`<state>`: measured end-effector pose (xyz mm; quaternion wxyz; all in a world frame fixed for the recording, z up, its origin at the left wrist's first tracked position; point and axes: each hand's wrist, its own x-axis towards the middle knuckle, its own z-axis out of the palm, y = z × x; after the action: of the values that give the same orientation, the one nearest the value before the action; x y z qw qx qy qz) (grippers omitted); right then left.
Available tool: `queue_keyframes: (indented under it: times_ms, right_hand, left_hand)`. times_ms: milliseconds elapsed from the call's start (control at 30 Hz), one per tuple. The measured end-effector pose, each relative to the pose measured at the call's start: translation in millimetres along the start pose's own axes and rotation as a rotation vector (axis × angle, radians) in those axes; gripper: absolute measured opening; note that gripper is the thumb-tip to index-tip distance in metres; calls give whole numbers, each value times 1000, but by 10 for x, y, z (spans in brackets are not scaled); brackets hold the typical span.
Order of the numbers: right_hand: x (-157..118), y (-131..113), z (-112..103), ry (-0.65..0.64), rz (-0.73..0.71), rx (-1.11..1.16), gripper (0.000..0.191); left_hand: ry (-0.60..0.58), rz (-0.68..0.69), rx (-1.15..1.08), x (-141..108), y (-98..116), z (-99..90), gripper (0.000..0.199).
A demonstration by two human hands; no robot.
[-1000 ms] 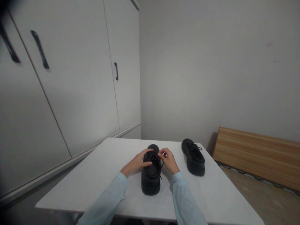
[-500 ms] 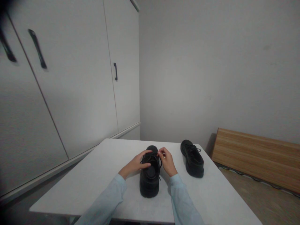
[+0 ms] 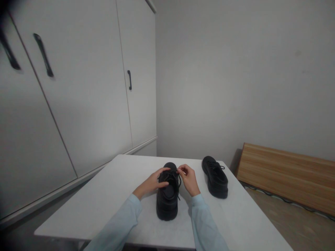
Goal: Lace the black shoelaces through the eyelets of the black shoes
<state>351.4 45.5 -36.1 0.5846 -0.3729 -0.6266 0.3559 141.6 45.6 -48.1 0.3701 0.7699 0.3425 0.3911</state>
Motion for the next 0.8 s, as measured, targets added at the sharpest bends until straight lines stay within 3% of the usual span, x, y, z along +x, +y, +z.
queue_keyframes:
  times_ms: [233, 800]
  right_hand:
    - [-14, -54, 29, 10, 2, 51, 31]
    - [-15, -65, -63, -45, -126, -387, 12]
  left_hand:
    - [-3, 8, -11, -4, 18, -6, 67]
    - [1, -18, 4, -7, 56, -6, 66]
